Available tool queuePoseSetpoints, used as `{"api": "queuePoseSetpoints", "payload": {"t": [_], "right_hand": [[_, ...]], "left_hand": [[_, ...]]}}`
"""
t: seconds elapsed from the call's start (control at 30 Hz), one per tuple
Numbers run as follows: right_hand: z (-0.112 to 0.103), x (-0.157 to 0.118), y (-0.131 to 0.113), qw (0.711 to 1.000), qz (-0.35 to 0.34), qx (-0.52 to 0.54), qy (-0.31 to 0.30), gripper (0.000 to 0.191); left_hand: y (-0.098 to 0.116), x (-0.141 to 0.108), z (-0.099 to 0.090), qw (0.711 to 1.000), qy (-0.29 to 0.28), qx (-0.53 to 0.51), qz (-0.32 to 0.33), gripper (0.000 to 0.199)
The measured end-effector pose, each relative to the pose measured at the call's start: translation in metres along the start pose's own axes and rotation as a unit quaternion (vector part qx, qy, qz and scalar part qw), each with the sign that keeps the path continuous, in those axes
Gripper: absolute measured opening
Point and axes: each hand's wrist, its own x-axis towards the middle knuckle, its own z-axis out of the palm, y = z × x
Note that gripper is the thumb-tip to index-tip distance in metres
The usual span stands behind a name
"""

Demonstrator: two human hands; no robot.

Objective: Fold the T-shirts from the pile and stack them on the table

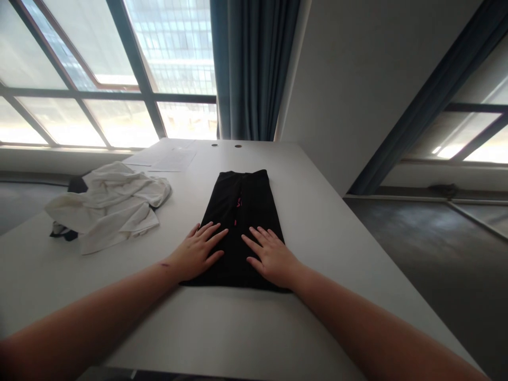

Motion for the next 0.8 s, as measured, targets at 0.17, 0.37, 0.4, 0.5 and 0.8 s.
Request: {"api": "queuePoseSetpoints", "payload": {"t": [0.17, 0.37, 0.4, 0.5, 0.8], "right_hand": [[-0.02, -0.013, -0.007, 0.997, -0.054, -0.019, 0.041, 0.058], [-0.023, -0.062, -0.012, 0.98, -0.175, -0.025, 0.09, 0.053], [-0.02, -0.069, -0.009, 0.979, -0.165, -0.033, 0.112, 0.052], [-0.013, -0.087, 0.003, 0.977, -0.13, -0.037, 0.166, 0.048], [-0.022, -0.088, -0.004, 0.998, -0.04, 0.004, 0.052, 0.023]], "left_hand": [[-0.001, -0.013, -0.024, 0.997, 0.019, 0.011, 0.07, 0.06], [-0.016, -0.061, -0.046, 0.978, -0.044, -0.033, 0.199, 0.047], [-0.02, -0.067, -0.046, 0.981, -0.036, -0.017, 0.192, 0.042], [-0.03, -0.077, -0.043, 0.982, 0.004, 0.039, 0.185, 0.039], [-0.025, -0.075, -0.038, 0.967, 0.083, 0.064, 0.233, 0.022]]}}
